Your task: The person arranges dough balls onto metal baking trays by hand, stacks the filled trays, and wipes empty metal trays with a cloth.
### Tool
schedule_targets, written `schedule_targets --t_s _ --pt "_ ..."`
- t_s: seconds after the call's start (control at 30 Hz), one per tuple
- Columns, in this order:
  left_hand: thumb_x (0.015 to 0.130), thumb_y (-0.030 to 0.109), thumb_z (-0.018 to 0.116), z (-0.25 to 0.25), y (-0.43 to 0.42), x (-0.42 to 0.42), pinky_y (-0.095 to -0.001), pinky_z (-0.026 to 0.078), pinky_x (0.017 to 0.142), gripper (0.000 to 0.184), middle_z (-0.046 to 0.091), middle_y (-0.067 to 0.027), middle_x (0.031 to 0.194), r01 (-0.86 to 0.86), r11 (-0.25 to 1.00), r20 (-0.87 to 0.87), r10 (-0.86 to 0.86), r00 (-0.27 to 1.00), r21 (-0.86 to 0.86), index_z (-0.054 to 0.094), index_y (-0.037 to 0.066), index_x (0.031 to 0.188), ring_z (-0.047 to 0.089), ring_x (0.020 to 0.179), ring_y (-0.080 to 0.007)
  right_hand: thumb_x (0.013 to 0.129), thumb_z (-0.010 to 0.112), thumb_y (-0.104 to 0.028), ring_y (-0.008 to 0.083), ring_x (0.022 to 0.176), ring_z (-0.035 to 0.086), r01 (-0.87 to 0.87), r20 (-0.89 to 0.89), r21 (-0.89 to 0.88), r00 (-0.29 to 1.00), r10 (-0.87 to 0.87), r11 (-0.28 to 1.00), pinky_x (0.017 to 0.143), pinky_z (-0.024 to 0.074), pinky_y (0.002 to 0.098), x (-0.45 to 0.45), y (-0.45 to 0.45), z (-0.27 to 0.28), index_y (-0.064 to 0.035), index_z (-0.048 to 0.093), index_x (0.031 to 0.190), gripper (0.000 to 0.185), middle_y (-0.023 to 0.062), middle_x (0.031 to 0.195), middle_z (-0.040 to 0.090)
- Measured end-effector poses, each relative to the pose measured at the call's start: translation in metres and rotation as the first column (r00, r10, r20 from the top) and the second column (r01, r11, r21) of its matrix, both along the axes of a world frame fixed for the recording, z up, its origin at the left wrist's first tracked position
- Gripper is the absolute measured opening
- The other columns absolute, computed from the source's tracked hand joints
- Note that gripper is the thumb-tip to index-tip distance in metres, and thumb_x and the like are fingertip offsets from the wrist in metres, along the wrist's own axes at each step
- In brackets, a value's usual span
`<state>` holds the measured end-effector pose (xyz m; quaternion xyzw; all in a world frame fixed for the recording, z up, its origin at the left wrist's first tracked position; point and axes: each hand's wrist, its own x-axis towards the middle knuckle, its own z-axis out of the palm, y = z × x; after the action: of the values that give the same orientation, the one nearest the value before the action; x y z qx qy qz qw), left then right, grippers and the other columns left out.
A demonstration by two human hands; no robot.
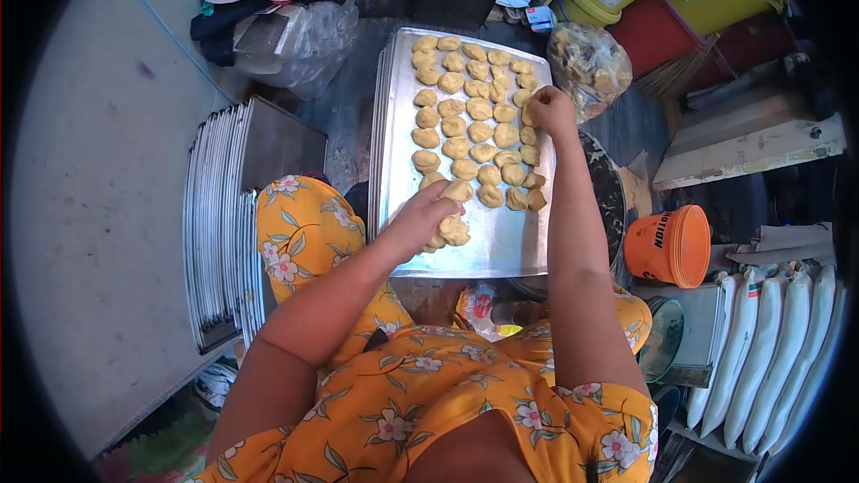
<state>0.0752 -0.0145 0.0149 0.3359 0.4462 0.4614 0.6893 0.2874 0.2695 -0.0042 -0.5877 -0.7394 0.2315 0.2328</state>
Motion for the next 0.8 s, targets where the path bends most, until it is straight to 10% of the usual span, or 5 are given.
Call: schedule_targets --t_s 0.8 --pt "0.090 0.021 0.056 0.001 0.000 -0.005 -0.0271 0.053 0.069 0.036 0.058 -0.0056 0.099 -0.033 0.999 0.003 0.033 0.999 0.028 0.053 0.002 0.121 0.057 0.088 -0.0132 0.067 0.078 -0.034 0.0280 0.089 0.068 0.102 0.138 -0.095 0.987 -0.088 0.990 0.079 0.0521 0.0381 0.009 -0.012 0.011 -0.0086 0.068 0.098 0.041 0.0154 0.093 0.070"
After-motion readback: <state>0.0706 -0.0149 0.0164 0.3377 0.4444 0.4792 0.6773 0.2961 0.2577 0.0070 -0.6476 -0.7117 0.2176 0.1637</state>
